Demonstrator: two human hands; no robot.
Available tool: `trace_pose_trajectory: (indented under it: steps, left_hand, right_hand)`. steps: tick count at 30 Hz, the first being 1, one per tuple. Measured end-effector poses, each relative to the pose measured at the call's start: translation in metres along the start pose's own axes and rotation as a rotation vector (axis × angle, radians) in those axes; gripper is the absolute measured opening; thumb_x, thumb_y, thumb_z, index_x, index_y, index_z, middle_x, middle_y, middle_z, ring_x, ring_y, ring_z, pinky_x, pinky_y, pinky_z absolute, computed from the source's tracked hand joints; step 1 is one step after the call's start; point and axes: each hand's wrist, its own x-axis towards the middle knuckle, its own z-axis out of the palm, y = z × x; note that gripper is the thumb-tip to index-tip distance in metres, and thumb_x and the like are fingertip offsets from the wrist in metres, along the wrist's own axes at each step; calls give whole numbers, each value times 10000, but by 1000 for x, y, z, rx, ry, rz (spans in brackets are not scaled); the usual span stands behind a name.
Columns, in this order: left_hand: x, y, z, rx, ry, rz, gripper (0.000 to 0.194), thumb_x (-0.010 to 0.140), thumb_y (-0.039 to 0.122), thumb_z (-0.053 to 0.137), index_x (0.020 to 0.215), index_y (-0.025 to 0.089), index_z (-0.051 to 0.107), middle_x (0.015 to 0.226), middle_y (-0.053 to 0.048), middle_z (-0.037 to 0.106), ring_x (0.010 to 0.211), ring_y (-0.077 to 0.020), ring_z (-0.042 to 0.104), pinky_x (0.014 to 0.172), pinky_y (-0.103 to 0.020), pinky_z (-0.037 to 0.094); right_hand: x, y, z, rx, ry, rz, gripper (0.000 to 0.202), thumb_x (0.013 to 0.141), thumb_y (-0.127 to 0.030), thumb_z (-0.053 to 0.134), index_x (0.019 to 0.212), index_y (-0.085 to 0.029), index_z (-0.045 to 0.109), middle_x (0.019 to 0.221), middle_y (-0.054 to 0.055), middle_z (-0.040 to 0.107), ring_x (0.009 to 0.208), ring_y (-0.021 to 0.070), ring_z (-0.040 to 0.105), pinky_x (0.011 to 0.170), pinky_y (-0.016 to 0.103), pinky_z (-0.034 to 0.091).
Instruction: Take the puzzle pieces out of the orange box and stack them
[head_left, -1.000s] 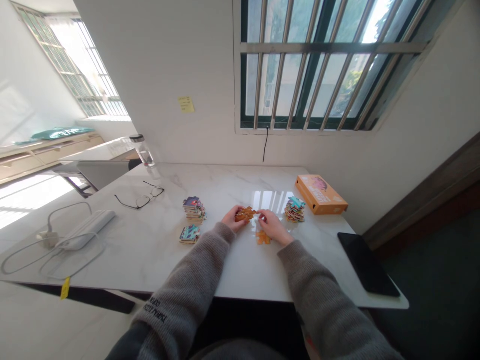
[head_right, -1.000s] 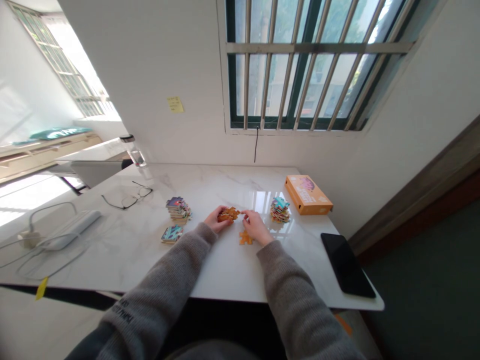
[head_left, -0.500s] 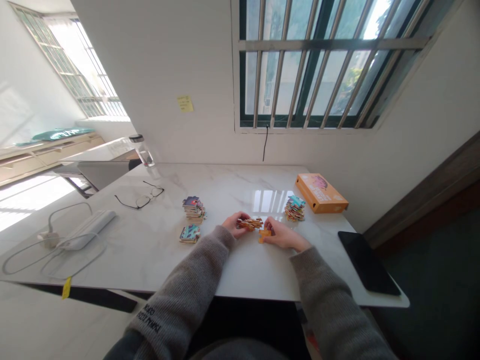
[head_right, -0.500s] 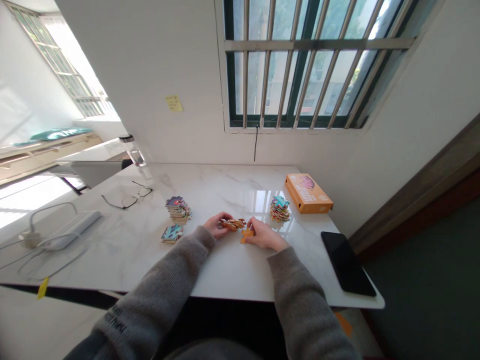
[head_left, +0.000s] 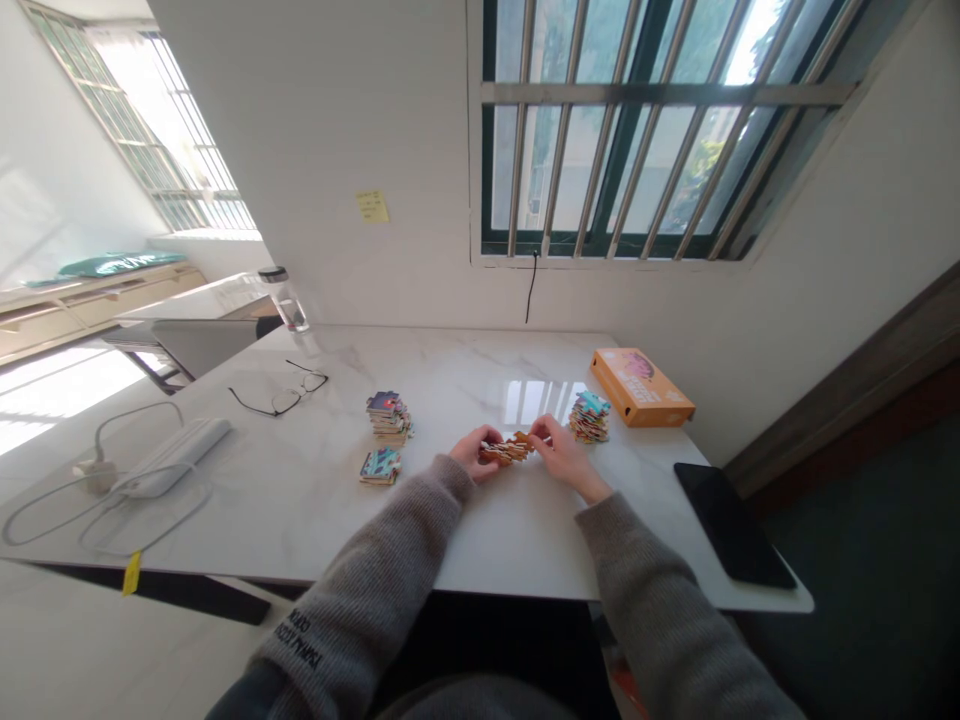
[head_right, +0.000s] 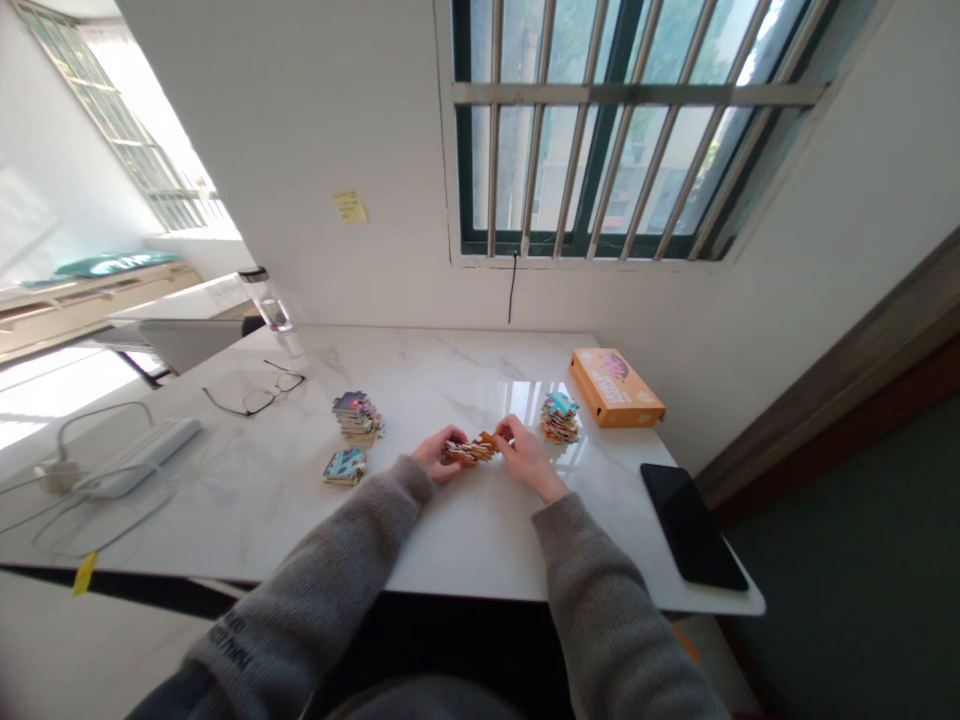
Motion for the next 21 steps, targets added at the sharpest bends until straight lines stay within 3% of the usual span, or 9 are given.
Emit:
trace_pose_trajectory:
  steps: [4, 11, 16, 21]
  left_hand:
    - [1, -11, 2, -19, 58, 42, 423, 657, 201, 760, 1011, 176, 529, 931, -41, 617, 769, -142, 605, 739, -290, 529]
    - [3, -24, 0, 43, -29, 119, 610, 761, 231, 699, 1292, 182, 403, 1165, -109, 599, 991, -221, 641, 962, -421, 509]
    - [5, -29, 2, 194, 26, 192, 666, 749, 203, 654, 1365, 172, 402, 1212, -128, 572, 1109, -283, 584, 1036, -482, 455]
    - [4, -28, 10, 297, 40, 263, 772, 717, 168, 635, 1432, 147, 345, 1228, -150, 528, 1152, -308, 526, 1069, -525, 412]
  right_hand:
    - [-4, -3, 11, 107, -93, 26, 118, 886, -337, 505, 914, -223, 499, 824, -2, 607, 772, 163, 588, 711, 295, 482]
    - [-5, -8, 10, 218, -184, 8, 154, 901, -262, 425, 987, -211, 542, 927, 27, 644, 879, 180, 623, 829, 342, 506]
    - [-9, -7, 13, -101, -213, -136, 369, 905, -256, 517, 1266, -185, 543, 1186, 112, 609, 1127, 240, 555, 1011, 414, 430]
    - [-17, -13, 29, -396, -209, -127, 499, 924, -213, 505, 1412, -174, 409, 1312, 154, 546, 1205, 288, 474, 1050, 467, 358]
